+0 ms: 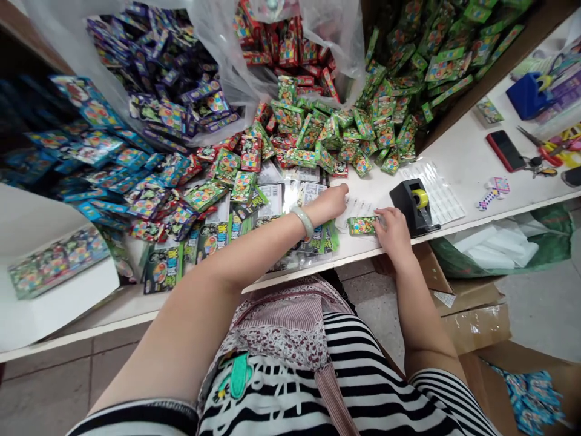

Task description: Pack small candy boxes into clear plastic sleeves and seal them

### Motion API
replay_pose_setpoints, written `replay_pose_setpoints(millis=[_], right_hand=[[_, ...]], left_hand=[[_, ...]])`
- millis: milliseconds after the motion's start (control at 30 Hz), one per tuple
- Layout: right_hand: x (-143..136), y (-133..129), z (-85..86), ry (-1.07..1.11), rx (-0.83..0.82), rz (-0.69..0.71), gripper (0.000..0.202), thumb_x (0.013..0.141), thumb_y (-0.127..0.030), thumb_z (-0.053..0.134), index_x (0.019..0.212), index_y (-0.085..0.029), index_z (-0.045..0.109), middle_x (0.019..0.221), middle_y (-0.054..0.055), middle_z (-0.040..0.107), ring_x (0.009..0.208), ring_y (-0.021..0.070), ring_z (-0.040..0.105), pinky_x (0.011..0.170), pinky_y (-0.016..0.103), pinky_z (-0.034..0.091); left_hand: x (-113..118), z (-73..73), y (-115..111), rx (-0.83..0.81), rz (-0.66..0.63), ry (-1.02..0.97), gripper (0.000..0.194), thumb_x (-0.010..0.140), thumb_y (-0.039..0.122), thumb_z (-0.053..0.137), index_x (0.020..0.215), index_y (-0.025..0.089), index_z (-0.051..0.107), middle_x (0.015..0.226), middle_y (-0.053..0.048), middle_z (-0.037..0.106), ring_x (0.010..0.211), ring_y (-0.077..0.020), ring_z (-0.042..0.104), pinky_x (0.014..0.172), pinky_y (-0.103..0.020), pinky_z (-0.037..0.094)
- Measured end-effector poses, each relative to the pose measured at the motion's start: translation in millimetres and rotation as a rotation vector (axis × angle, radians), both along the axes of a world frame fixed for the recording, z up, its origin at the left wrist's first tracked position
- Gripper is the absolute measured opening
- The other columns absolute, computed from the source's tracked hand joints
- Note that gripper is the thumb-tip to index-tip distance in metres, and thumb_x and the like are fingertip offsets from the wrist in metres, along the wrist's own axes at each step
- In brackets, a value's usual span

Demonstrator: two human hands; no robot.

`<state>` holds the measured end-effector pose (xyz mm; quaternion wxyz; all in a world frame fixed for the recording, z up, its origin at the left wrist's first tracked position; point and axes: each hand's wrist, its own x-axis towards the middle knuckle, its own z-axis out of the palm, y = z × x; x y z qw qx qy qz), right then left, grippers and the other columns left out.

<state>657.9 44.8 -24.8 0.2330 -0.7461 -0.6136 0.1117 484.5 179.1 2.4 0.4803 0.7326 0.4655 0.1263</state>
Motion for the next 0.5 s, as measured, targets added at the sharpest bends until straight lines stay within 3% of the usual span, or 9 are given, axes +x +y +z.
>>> replay_pose_setpoints(millis=[67, 133, 200, 267, 400, 500], right_hand=[[-1, -4, -0.8, -0.020, -0.013, 0.058, 0.027, 0.087, -0.024, 0.054, 0.102, -0.013, 0.074, 0.107, 0.019, 0.066, 0.100, 0.0332, 0.059, 0.094, 0.049, 0.049], [2, -9, -0.3, -0.029, -0.020, 0.087, 0.024, 0.088, -0.025, 0.053, 0.093, -0.016, 0.075, 0.099, 0.016, 0.068, 0.095, 0.0317, 0.060, 0.091, 0.049, 0.050], [4, -9, 2.8, -0.029, 0.019, 0.086, 0.023, 0.087, -0.029, 0.055, 0.090, -0.018, 0.075, 0.095, 0.014, 0.069, 0.092, 0.0308, 0.062, 0.090, 0.049, 0.051], [-4, -2, 9.8, 0.033, 0.082, 0.119, 0.024, 0.089, -0.034, 0.056, 0.091, -0.019, 0.074, 0.095, 0.011, 0.070, 0.092, 0.0289, 0.063, 0.088, 0.046, 0.052], [-61, 40, 31.5, 0.148, 0.116, 0.342, 0.027, 0.094, -0.037, 0.054, 0.105, -0.020, 0.072, 0.107, 0.010, 0.072, 0.104, 0.0270, 0.064, 0.096, 0.043, 0.050], [-106, 83, 39.1, -0.036, -0.050, 0.442, 0.054, 0.086, -0.038, 0.066, 0.134, -0.012, 0.059, 0.138, 0.019, 0.059, 0.131, 0.0358, 0.049, 0.110, 0.051, 0.040]], left_hand=[[-7, 4.5, -8, 0.078, -0.012, -0.015, 0.041, 0.070, 0.000, 0.068, 0.108, 0.013, 0.060, 0.105, -0.013, 0.070, 0.102, -0.0270, 0.067, 0.093, -0.036, 0.049], [-27, 10.5, -17, 0.192, -0.080, -0.077, 0.043, 0.079, 0.006, 0.065, 0.120, 0.013, 0.056, 0.127, -0.017, 0.063, 0.103, -0.0230, 0.067, 0.096, -0.035, 0.049], [-62, 17.3, -25, 0.318, -0.159, -0.163, 0.040, 0.087, 0.014, 0.060, 0.127, 0.014, 0.052, 0.137, -0.016, 0.055, 0.097, -0.0175, 0.067, 0.093, -0.034, 0.052], [-106, 23.5, -33, 0.416, -0.147, -0.187, 0.033, 0.093, 0.021, 0.055, 0.126, 0.016, 0.052, 0.134, -0.014, 0.057, 0.093, -0.0150, 0.066, 0.091, -0.034, 0.054], [-179, 25.5, -57, 0.567, -0.074, 0.013, 0.031, 0.097, 0.030, 0.054, 0.124, 0.015, 0.057, 0.129, -0.015, 0.062, 0.119, -0.0243, 0.060, 0.107, -0.046, 0.048], [-192, 14.4, -79, 0.594, -0.205, 0.183, 0.050, 0.093, 0.041, 0.062, 0.136, 0.018, 0.053, 0.149, -0.017, 0.048, 0.146, -0.0354, 0.036, 0.118, -0.059, 0.031]])
